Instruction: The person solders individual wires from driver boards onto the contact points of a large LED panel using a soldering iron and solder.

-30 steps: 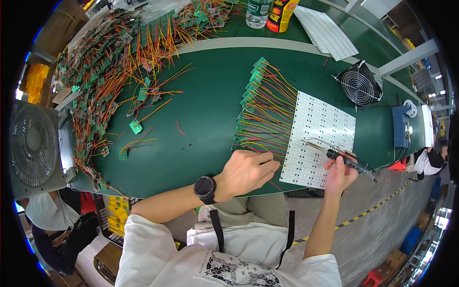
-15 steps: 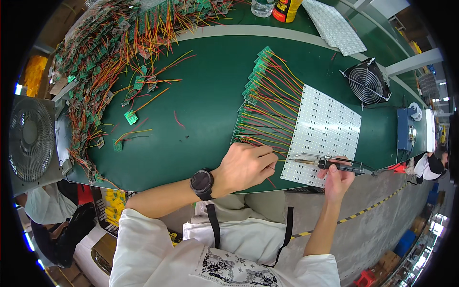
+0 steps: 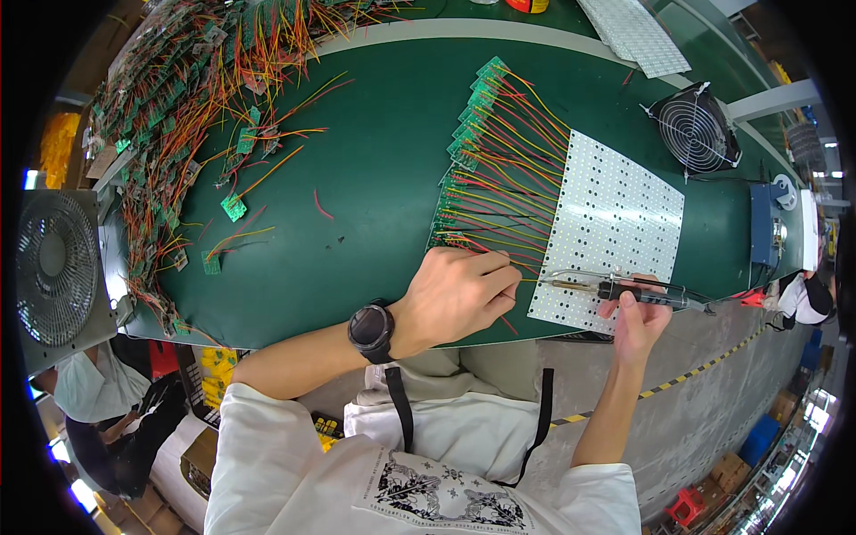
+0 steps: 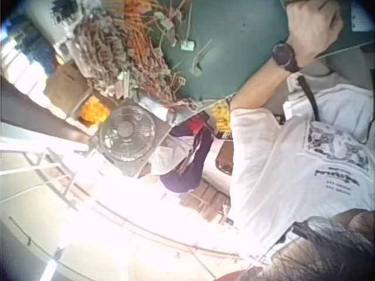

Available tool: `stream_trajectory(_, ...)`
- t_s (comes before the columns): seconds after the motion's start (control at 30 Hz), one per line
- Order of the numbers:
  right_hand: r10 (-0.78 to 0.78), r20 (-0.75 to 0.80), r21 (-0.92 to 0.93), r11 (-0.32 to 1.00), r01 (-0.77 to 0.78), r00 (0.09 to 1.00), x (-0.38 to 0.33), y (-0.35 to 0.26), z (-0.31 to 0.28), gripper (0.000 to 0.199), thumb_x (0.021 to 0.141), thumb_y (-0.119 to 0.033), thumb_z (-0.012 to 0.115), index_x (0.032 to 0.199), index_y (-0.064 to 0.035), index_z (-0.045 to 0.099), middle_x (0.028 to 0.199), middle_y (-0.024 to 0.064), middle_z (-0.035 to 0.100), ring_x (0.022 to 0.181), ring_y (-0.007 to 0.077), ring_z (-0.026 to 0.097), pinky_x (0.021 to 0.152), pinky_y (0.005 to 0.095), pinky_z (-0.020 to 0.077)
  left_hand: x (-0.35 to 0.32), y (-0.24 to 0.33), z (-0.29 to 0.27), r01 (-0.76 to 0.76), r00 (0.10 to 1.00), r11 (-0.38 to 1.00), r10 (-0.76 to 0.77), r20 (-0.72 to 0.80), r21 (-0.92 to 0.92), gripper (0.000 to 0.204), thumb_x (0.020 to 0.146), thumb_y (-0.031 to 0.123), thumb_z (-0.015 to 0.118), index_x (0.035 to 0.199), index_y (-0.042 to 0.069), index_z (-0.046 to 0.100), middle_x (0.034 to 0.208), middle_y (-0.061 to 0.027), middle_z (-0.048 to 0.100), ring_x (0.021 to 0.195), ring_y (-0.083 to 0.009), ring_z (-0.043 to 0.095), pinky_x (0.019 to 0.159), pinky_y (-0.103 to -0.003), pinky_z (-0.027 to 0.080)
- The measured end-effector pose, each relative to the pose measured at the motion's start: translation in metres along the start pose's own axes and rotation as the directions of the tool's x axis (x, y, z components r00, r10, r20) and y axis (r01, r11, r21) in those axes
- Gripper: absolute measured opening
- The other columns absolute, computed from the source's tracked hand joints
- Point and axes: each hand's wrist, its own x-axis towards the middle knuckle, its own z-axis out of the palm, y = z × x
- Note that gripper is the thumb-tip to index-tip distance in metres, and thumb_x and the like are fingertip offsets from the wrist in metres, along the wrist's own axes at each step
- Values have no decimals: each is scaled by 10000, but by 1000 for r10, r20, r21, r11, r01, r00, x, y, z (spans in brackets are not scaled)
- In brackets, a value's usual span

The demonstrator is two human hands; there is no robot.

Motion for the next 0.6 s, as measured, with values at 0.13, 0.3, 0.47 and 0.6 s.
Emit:
stream_trajectory(0.13, 10, -12, -5, 1000, -10, 1000, 0, -2, 2, 251, 854, -2, 686, 1068, 74, 580, 953, 151, 643, 588, 221, 626, 496, 319, 520, -2, -1, 2, 3, 1000, 1000, -3, -25, -3, 110, 702, 43, 721, 787, 74, 660, 719, -25, 613, 536, -228, 585, 488, -324, 486)
stream_trajectory(0.3, 1, -19, -20, 1000, -1, 1000, -1, -4, 5, 210, 860, 5, 678, 1036, 82, 591, 958, 149, 632, 596, 222, 632, 499, 315, 519, -1, -1, 0, 0, 1000, 1000, 0, 14, -4, 121, 702, 44, 720, 800, 73, 655, 727, -21, 613, 538, -230, 582, 492, -323, 484)
stream_trajectory(0.47, 1, -18, -33, 999, -2, 1000, -1, -4, 6, 214, 861, 11, 673, 1048, 78, 592, 942, 146, 635, 592, 220, 629, 502, 315, 522, -1, 0, 1, -4, 1000, 1000, 4, -11, -2, 117, 700, 42, 721, 793, 71, 657, 711, -23, 606, 537, -226, 584, 478, -323, 477)
stream_trajectory(0.6, -1, -24, -25, 1000, 0, 1000, -1, -4, 5, 219, 866, -14, 674, 1048, 77, 593, 920, 140, 635, 584, 215, 623, 500, 321, 522, -1, -1, 2, -13, 1000, 1000, 12, -24, -6, 113, 700, 36, 721, 788, 68, 658, 698, -25, 602, 536, -224, 585, 467, -324, 474)
